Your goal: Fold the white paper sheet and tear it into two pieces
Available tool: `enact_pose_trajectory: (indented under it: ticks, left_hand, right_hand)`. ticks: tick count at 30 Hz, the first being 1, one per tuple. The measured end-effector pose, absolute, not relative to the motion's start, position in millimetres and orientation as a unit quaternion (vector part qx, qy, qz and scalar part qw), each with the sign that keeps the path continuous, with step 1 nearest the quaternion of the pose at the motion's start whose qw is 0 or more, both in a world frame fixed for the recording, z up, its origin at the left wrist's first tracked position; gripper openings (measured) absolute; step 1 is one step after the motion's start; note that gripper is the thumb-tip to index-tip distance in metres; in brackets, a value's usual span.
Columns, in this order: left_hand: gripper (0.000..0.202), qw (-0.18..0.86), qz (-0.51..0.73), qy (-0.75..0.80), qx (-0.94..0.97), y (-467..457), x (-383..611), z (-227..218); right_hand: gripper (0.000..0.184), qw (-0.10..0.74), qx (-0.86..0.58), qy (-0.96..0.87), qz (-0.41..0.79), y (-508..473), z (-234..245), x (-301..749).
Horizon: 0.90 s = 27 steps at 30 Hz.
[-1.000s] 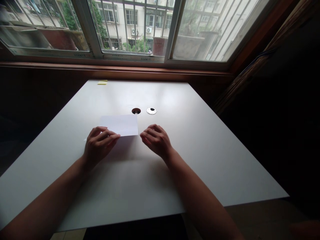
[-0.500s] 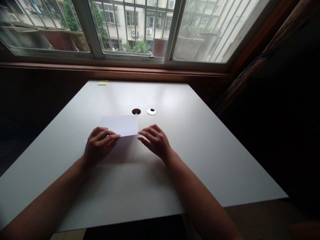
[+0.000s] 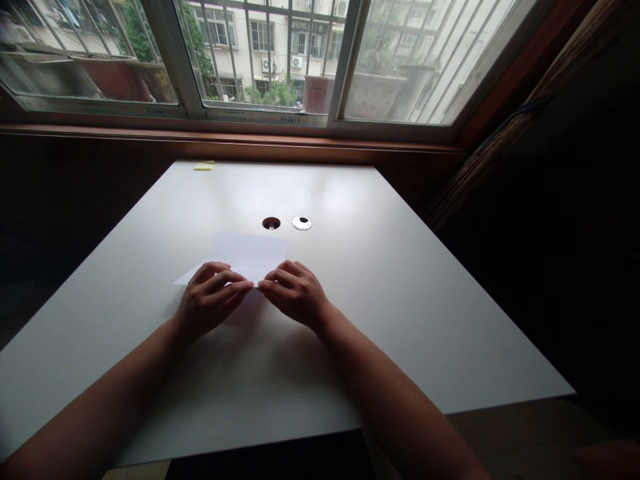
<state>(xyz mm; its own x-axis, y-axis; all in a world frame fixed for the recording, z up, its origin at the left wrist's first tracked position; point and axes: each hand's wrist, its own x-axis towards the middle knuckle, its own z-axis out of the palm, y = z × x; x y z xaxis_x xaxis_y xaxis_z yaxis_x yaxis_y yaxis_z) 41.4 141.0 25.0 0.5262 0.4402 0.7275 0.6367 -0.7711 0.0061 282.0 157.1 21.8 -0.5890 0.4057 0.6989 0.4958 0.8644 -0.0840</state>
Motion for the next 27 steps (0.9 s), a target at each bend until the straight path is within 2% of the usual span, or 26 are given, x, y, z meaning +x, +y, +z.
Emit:
enact_pose_trajectory:
  ticks: [8, 19, 27]
  left_hand:
    - [0.029, 0.118, -0.382, -0.302, -0.866, 139.4, 43.5, 23.2]
    - [0.017, 0.121, -0.369, -0.314, -0.866, 137.4, 47.1, 19.6]
    - [0.019, 0.137, -0.359, -0.31, -0.87, 138.8, 46.0, 22.7]
  right_hand:
    - [0.019, 0.363, -0.258, -0.893, -0.064, 155.2, 20.3, 280.2]
    - [0.013, 0.361, -0.248, -0.896, -0.069, 151.4, 24.2, 275.9]
    - [0.013, 0.366, -0.256, -0.892, -0.069, 153.8, 22.3, 280.3]
